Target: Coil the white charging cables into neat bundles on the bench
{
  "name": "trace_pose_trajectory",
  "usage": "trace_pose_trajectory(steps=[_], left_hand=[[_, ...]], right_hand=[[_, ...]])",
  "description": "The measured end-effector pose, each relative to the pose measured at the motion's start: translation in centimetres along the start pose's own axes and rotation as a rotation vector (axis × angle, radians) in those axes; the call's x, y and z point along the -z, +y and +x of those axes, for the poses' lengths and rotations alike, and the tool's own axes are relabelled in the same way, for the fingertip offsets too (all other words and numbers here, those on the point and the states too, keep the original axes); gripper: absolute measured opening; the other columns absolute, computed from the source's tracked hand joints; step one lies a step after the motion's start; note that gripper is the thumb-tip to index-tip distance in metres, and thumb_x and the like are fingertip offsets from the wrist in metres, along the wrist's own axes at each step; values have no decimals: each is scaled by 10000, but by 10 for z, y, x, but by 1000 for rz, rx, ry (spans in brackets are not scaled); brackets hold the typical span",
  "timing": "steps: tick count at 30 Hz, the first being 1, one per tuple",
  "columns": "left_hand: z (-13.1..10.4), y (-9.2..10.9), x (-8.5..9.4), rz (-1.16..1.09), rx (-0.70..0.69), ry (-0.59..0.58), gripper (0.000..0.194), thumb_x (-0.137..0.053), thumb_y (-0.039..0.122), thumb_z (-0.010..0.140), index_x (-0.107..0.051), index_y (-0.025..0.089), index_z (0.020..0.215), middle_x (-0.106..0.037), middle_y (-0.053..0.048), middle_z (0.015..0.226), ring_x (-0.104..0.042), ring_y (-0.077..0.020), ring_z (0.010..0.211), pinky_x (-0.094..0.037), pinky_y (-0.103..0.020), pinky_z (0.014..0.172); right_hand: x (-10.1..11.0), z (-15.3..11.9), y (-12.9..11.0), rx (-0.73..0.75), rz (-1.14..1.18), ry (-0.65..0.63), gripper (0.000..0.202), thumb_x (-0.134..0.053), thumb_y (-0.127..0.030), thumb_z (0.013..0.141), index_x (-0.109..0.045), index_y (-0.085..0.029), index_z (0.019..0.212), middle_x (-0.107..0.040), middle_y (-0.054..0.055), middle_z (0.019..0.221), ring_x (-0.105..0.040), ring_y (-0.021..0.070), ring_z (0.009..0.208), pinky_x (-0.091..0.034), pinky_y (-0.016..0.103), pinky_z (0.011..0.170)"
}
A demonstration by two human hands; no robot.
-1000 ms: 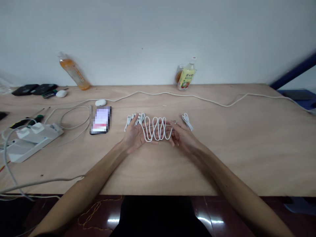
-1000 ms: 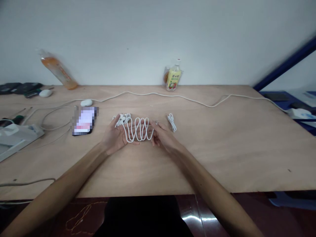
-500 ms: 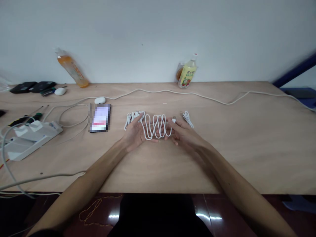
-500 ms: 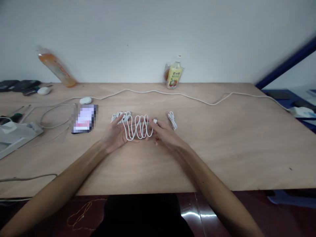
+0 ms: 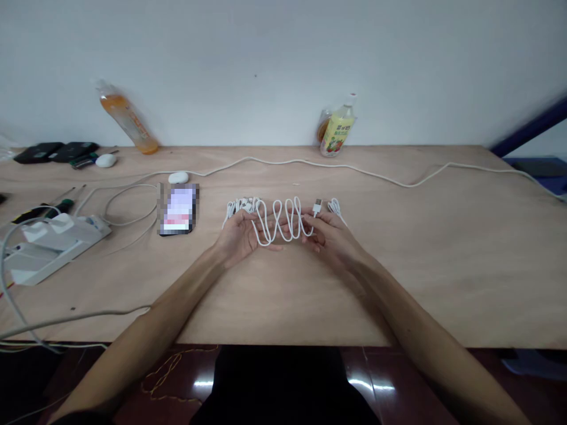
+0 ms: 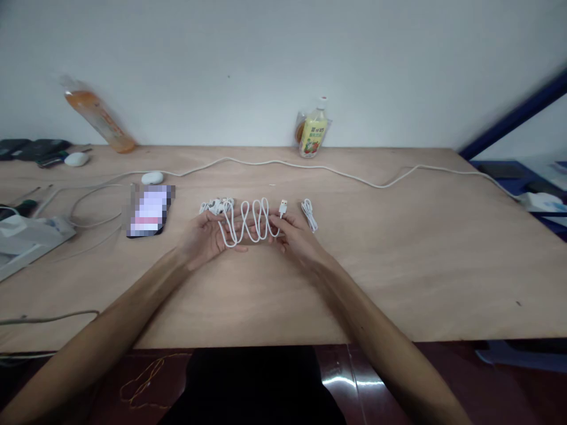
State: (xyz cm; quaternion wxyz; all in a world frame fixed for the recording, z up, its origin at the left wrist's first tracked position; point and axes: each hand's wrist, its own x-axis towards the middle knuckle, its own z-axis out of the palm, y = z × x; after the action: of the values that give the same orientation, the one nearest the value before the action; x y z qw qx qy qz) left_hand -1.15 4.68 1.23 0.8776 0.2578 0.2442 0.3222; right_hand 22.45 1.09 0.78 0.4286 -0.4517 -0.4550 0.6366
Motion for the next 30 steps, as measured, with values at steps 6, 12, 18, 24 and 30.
trace_pose_trajectory(steps=[6,12,18,24,30], left_hand=[[-1,4,-1,-7,22,4,673,-436,200,880,-618,79,1516,-826,-222,1250,-828,-363,1099,-685,-552,927],[-1,4,-2,7,34,-23,664,-438,233,910,-606,88,1536,-815,-235,1292,-817,-378,1148,-646,-581,1004],[2,2,1,45,14,10,668,-418,239,923,-585,80,1550,-816,-239,1291,-816,-386,1157,-622,-600,1040],[3,2,0,111,18,50,625,-433,277,976,-581,71,1547,-814,-249,1292,-826,-381,1126,-631,-580,1033],[3,-2,-2,156,11,75,574,-437,241,995,-596,55,1515,-815,-256,1286,-836,-369,1097,-649,-546,1010]], right_hand=[[5,6,9,100,-39,67,254,-779,-479,938,-836,-239,1001,-808,70,954,-717,221,877,-546,338,747],[1,6,10,84,24,70,358,-824,-594,879,-840,-252,983,-841,67,927,-762,269,912,-592,425,877],[1,6,11,70,92,64,360,-835,-547,890,-830,-222,1045,-853,99,1010,-784,262,931,-581,364,748],[0,7,12,57,122,52,359,-820,-532,910,-835,-215,1078,-868,104,1033,-801,268,939,-593,345,698],[1,6,13,61,130,60,358,-794,-517,930,-834,-228,1138,-872,102,1027,-814,288,970,-622,368,711]])
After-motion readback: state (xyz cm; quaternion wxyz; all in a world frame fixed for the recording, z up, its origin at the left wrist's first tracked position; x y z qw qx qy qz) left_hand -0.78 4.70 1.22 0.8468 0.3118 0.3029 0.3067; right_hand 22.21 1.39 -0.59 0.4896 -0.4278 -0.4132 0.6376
